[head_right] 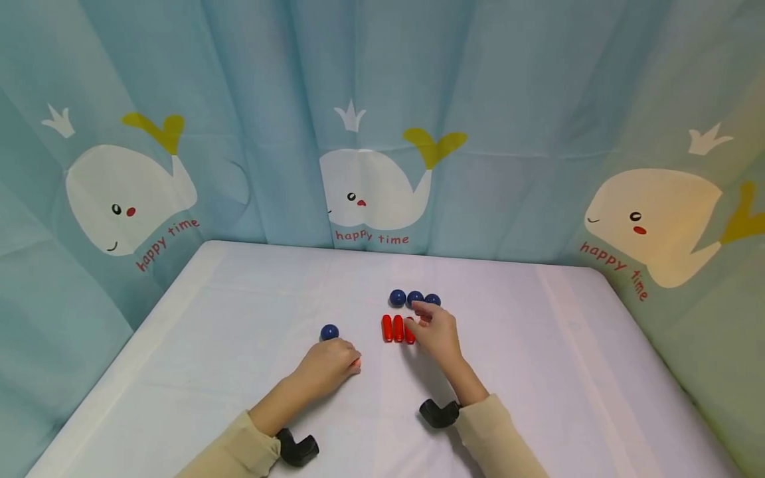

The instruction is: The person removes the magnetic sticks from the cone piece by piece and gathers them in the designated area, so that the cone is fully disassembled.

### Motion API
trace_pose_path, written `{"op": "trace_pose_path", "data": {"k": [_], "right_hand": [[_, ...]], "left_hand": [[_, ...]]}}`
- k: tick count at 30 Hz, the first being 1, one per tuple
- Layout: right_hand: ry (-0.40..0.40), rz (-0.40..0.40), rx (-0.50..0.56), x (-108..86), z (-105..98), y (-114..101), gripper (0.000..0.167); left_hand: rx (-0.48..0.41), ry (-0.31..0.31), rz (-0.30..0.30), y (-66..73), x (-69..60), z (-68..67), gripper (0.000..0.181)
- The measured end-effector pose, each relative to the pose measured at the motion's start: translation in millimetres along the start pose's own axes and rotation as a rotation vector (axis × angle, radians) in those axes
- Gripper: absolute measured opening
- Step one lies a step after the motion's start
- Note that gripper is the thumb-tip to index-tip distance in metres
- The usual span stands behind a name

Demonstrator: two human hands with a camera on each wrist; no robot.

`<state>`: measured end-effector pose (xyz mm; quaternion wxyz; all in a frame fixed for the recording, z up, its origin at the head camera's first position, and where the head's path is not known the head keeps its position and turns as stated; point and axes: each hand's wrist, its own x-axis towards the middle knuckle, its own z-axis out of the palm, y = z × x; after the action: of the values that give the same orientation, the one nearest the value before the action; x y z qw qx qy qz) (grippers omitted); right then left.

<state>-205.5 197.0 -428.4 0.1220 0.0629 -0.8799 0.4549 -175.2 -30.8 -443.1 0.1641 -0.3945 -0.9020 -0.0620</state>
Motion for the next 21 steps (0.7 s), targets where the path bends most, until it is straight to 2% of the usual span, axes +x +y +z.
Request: {"op": "trace_pose_path", "data": {"k": [3,5,8,10,12,14,18,21], "right_hand": [[-0.034,-0.079,-0.017,-5.2,14.3,-8.1,0.033],[-0.072,-0.142,-0.034,-9.8,24.2,-14.2,0.03],[-0.173,-0.254,-0.074,-16.8,39.9,-23.6,0.026],[-0.249,-0.323,-0.1,-21.3,49.9,-29.8,0.025],[-0.306,-0.38,-0.124,-24.3,59.2,-34.6,0.026],[-0.328,-0.422,-0.144,-26.4,67.1,-39.1,0.025],[-0.302,-0.498,-0.21,-27.7,78.2,-44.3,0.016],[-0.287,-0.52,-0.262,-28.5,82.1,-46.5,0.012]], "left_hand": [[-0.122,-0.028,-0.048,-10.2,0.8,-10.3,0.011],[-0.223,-0.028,-0.108,-23.9,-0.1,-17.6,0.019],[-0.365,-0.057,-0.217,-47.6,-3.6,-24.6,0.03],[-0.434,-0.089,-0.25,-61.7,-7.0,-23.3,0.033],[-0.502,-0.116,-0.247,-72.0,-10.1,-18.6,0.033],[-0.56,-0.126,-0.225,-78.4,-13.1,-13.0,0.033],[-0.648,-0.116,-0.208,-83.1,-16.6,-2.9,0.034],[-0.698,-0.1,-0.213,-83.9,-17.5,3.6,0.036]]}}
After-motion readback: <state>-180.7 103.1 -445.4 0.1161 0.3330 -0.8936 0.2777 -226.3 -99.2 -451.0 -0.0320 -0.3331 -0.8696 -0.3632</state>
